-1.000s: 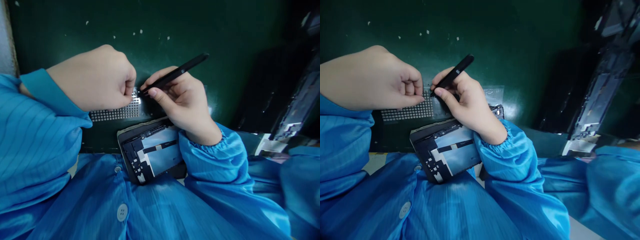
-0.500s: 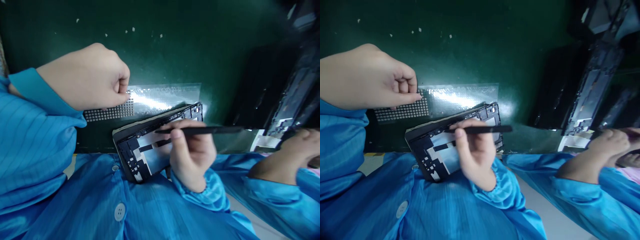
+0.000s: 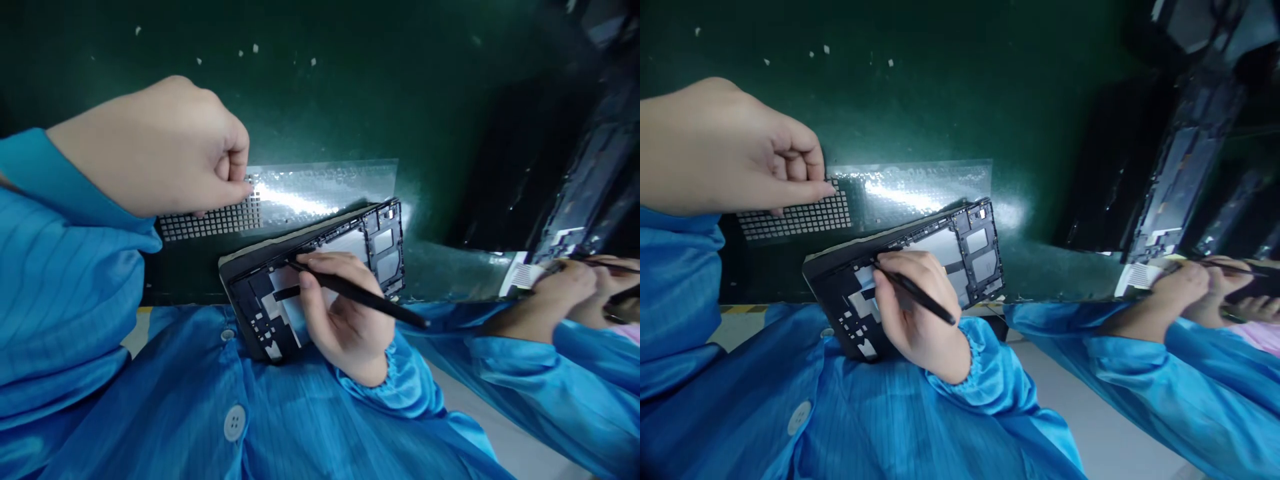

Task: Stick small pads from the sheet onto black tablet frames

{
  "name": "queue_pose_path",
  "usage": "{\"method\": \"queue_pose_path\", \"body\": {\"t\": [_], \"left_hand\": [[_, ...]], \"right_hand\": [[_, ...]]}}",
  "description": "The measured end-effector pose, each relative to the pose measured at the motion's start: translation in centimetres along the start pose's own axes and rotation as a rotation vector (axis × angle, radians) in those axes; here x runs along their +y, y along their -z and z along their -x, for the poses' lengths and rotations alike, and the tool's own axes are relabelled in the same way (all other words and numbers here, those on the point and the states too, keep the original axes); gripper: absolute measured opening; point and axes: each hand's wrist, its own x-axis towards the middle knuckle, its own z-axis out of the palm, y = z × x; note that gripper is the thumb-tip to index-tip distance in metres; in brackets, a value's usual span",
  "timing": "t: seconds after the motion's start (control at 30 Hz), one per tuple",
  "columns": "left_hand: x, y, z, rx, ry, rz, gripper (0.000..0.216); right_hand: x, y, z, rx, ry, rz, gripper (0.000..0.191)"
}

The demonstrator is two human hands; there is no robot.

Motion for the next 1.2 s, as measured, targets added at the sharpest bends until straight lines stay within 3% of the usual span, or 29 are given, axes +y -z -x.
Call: {"method": "queue_pose_path", "body": {"t": [0.17, 0.27, 0.43, 0.6, 0.7, 0.77, 0.83, 0.9, 0.97, 1.07, 1.2], "left_hand": [[0.4, 0.5, 0.1, -0.042, 0.006, -0.015, 0.041], [0.7, 0.5, 0.2, -0.034, -0.020, 0.006, 0.031], [1.0, 0.3, 0.1, -0.028, -0.051, 0.041, 0.028], [0.9, 0.5, 0.0, -0.037, -0.008, 0.083, 0.025], [0.7, 0.7, 0.1, -0.053, -0.002, 0.095, 0.028], [0.4, 0.6, 0.1, -0.049, 0.006, 0.076, 0.031], [-0.2, 0.3, 0.0, -0.030, -0.002, 0.048, 0.032], [-1.0, -0.4, -0.4, -0.006, -0.006, 0.026, 0.034], [-1.9, -1.1, -0.9, 0.020, 0.001, 0.011, 0.039], [-3.0, -1.9, -1.5, 0.065, -0.002, -0.013, 0.049], [-4.5, -2.6, -1.5, 0.108, -0.069, -0.003, 0.062]], "right_hand": [[1.3, 0.8, -7.7, -0.236, -0.035, -0.087, 0.009], [3.1, -0.2, -11.3, -0.374, -0.055, -0.139, 0.020], [4.1, -0.9, -11.8, -0.435, -0.093, -0.159, 0.038], [3.9, -0.9, -12.5, -0.462, -0.098, -0.160, 0.039], [4.2, -0.5, -13.1, -0.496, -0.135, -0.277, 0.035], [4.3, 0.5, -12.1, -0.383, -0.207, -0.406, 0.027], [4.2, 1.9, -9.7, -0.122, -0.261, -0.445, 0.016], [4.1, 3.0, -6.5, 0.166, -0.264, -0.342, 0.008], [4.1, 3.3, -3.3, 0.349, -0.243, -0.213, 0.006], [4.3, 2.6, -0.6, 0.393, -0.185, -0.101, 0.010], [4.8, 1.4, -0.4, 0.381, -0.138, -0.061, 0.009]]}}
